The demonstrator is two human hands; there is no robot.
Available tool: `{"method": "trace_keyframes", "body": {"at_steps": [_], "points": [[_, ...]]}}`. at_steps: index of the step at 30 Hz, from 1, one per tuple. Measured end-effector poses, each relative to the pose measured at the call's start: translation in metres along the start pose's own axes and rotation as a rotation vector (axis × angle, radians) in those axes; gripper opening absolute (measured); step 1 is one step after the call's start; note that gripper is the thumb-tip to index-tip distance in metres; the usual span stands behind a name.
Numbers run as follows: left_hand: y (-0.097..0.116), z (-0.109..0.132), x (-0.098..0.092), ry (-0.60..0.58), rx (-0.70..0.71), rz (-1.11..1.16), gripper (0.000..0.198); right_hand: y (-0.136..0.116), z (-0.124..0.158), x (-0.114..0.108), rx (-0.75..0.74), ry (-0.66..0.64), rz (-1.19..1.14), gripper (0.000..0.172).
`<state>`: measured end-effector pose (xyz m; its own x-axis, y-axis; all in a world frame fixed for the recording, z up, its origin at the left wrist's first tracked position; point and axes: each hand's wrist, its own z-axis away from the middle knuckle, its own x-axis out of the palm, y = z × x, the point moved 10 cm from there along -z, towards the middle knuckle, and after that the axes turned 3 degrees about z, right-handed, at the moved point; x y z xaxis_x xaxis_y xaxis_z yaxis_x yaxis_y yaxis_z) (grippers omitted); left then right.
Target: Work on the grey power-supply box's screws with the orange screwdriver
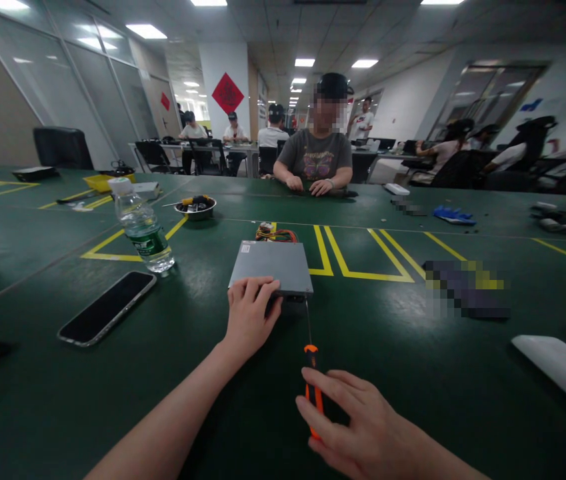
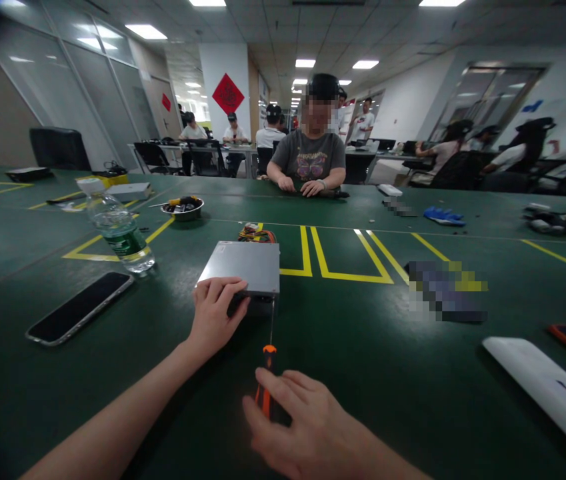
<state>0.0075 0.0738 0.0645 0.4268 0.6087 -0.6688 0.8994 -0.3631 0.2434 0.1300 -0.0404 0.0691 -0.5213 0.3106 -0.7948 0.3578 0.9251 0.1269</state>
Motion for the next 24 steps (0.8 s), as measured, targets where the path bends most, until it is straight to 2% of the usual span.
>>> {"method": "trace_keyframes", "body": {"at_steps": [2,8,17,21,24], "points": [[-0.001,0.000,0.001,-0.004,-0.007,0.002,0.023,0.000,-0.002,-0.001,-0.012,-0.006,0.016,0.025],[-0.001,0.001,0.002,0.002,-0.001,-0.005,0.024,0.001,0.010,-0.006,-0.030,0.097,-0.001,0.024],[0.000,0.001,0.000,0.017,0.005,-0.003,0.023,0.001,0.005,0.004,-0.003,-0.026,0.019,0.029],[-0.002,0.001,0.001,0.011,0.002,-0.006,0.023,0.001,0.005,-0.004,-0.032,0.044,0.010,0.025],[-0.002,0.001,0.002,0.002,0.000,-0.004,0.024,0.008,0.011,-0.009,0.012,0.105,-0.025,0.031]]}}
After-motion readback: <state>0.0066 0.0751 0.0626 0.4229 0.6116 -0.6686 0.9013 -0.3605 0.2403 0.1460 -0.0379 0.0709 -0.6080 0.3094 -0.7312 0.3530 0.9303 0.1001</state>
